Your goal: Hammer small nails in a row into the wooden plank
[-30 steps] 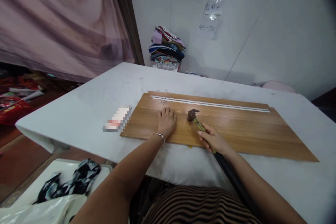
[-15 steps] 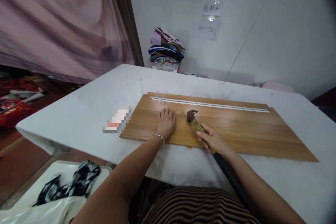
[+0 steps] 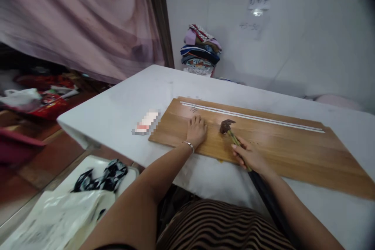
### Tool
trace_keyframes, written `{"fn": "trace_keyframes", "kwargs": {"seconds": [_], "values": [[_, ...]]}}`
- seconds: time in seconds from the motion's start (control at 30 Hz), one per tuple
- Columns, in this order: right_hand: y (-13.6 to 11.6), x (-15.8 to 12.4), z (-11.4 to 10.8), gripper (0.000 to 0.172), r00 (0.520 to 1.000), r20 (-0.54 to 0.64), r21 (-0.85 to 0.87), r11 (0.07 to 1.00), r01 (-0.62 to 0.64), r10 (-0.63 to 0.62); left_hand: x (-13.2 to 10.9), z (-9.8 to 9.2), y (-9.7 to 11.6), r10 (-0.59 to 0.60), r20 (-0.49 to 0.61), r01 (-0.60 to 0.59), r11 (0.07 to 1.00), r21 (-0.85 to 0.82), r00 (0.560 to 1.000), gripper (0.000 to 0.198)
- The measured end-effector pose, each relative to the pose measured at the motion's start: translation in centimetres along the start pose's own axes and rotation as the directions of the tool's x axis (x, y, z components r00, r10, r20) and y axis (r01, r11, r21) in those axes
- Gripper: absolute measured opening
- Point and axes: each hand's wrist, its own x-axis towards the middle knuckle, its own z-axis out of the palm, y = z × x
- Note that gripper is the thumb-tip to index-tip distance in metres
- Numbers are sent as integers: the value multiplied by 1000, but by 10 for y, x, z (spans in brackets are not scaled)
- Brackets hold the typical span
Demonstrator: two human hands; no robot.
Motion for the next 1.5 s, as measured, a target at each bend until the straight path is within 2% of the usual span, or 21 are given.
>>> {"fn": "trace_keyframes", "kwargs": {"seconds": [0.37, 0.73, 1.2, 1.4, 1.5], "values": [[1, 0, -4, 62, 1000, -5, -46, 999, -17, 17, -1, 2, 1, -10, -6, 10, 1000, 11, 1000, 36], [-6, 0, 0, 62, 1000, -2, -27, 1000, -15, 15, 1, 1, -1, -11, -3, 11, 1000, 0, 1000, 36], [-4, 1, 0, 64, 1000, 0, 10, 1000, 3, -3, 1, -3, 0, -18, 12, 18, 1000, 6, 1000, 37], [-5, 1, 1, 59, 1000, 3, 10, 1000, -8, 8, 1, -3, 0, -10, 3, 10, 1000, 1, 1000, 36], [-4, 2, 1, 64, 1000, 10, 4, 1000, 5, -5, 1, -1, -1, -17, 2, 17, 1000, 8, 1000, 37]]}}
